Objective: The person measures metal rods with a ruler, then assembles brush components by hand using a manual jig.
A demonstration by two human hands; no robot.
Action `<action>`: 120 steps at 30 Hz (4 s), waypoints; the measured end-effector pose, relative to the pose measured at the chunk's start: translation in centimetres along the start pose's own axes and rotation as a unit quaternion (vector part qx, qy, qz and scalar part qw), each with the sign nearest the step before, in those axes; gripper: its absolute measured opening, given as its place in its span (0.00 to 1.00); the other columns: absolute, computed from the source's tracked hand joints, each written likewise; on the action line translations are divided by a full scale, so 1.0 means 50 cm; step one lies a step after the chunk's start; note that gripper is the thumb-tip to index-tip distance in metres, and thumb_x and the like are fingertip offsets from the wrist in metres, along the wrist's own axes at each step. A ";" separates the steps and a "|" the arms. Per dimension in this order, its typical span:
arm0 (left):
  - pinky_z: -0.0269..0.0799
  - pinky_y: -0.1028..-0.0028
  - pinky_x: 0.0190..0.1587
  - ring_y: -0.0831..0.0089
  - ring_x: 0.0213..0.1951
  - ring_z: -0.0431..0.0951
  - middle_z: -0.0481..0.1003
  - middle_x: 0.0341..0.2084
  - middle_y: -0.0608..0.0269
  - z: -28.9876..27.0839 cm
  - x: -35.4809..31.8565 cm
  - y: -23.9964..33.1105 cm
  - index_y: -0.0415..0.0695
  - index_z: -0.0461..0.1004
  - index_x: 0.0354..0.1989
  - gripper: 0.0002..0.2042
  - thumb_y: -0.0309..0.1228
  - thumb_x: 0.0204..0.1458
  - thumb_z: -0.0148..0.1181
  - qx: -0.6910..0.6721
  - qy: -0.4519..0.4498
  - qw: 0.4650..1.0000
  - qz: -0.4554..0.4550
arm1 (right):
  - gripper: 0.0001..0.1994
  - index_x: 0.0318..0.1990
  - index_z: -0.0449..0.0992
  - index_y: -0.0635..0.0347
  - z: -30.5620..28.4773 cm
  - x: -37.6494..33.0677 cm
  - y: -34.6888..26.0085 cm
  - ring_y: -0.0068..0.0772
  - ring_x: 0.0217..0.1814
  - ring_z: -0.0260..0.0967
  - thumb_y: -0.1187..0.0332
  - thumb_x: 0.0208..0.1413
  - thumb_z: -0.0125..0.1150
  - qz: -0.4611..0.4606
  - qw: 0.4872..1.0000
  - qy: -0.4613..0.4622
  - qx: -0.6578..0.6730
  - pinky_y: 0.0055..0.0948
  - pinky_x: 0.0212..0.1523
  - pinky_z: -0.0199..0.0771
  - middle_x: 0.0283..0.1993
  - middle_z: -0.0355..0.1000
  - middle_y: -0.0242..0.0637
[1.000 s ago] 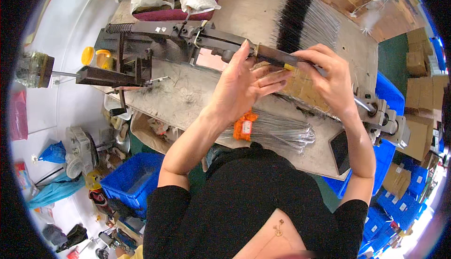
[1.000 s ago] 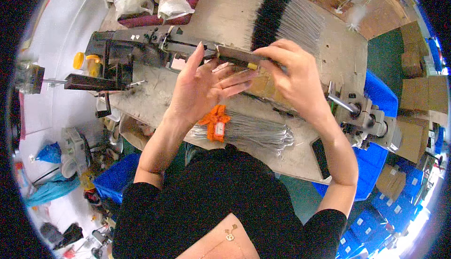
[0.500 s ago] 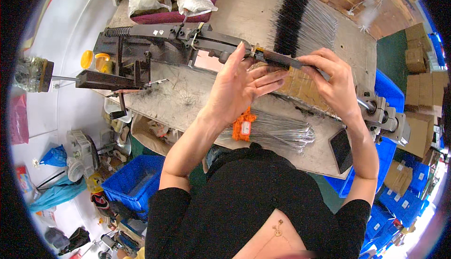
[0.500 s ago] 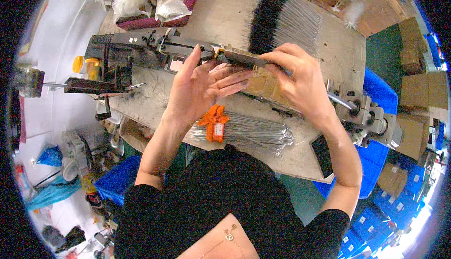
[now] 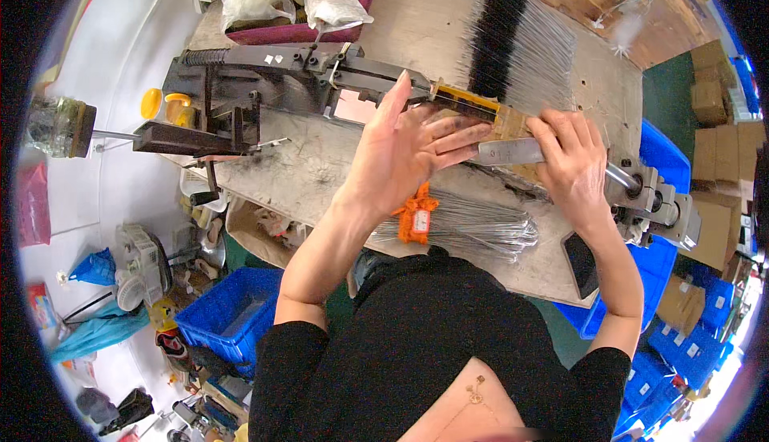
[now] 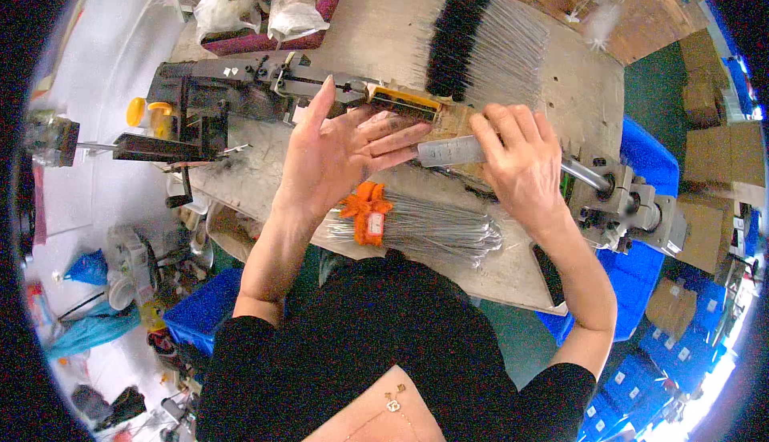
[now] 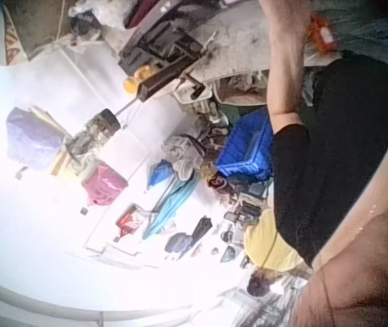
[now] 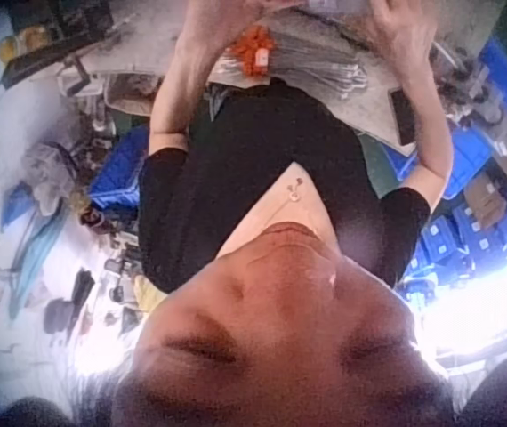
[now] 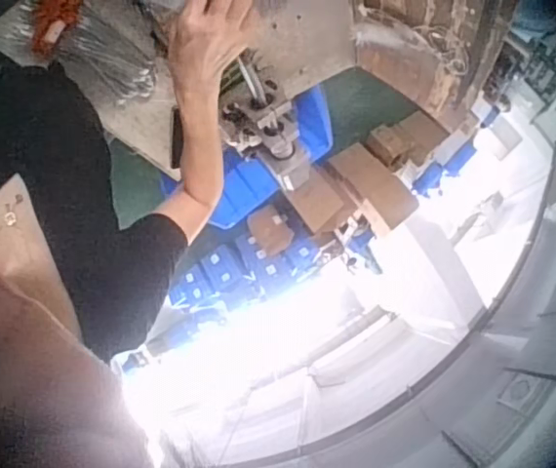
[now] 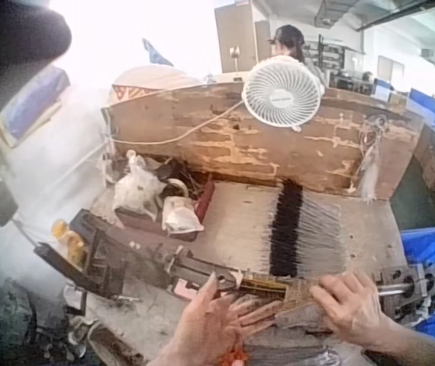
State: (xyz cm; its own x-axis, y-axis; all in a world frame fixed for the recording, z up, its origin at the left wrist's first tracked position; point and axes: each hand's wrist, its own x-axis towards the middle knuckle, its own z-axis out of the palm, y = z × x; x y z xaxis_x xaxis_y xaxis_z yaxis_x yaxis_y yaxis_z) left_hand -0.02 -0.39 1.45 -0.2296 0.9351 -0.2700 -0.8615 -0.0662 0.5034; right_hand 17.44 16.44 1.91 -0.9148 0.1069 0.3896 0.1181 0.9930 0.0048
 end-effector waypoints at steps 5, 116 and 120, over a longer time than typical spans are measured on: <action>0.63 0.60 0.61 0.53 0.59 0.67 0.61 0.60 0.41 -0.011 0.000 0.008 0.31 0.49 0.65 0.41 0.60 0.59 0.39 -0.013 -0.018 1.000 -0.019 | 0.24 0.43 0.75 0.60 -0.001 -0.011 -0.006 0.39 0.44 0.68 0.74 0.29 0.65 -0.015 0.999 0.013 -0.027 0.37 0.42 0.69 0.44 0.70 0.37; 0.69 0.75 0.27 0.77 0.26 0.74 0.74 0.28 0.57 -0.171 0.014 -0.036 0.37 0.66 0.42 0.15 0.34 0.52 0.59 0.445 0.114 0.888 -0.004 | 0.18 0.42 0.77 0.63 0.067 0.148 -0.049 0.50 0.39 0.75 0.75 0.38 0.63 0.031 0.941 -0.072 0.329 0.37 0.39 0.74 0.37 0.76 0.48; 0.72 0.75 0.30 0.71 0.30 0.77 0.75 0.32 0.57 -0.211 -0.068 0.001 0.34 0.66 0.48 0.23 0.38 0.51 0.64 0.381 0.128 0.915 0.040 | 0.19 0.47 0.75 0.59 0.059 0.073 -0.065 0.47 0.44 0.75 0.77 0.43 0.61 -0.134 0.968 0.017 0.212 0.38 0.41 0.77 0.47 0.74 0.48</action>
State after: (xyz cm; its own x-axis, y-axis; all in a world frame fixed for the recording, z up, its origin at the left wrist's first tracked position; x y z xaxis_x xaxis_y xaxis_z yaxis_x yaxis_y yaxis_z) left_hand -4.03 -7.25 -6.26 -0.4609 0.8193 -0.3411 -0.2930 0.2223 0.9299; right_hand 12.61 13.74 0.61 -0.8765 -0.1527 0.4564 -0.2983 0.9166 -0.2661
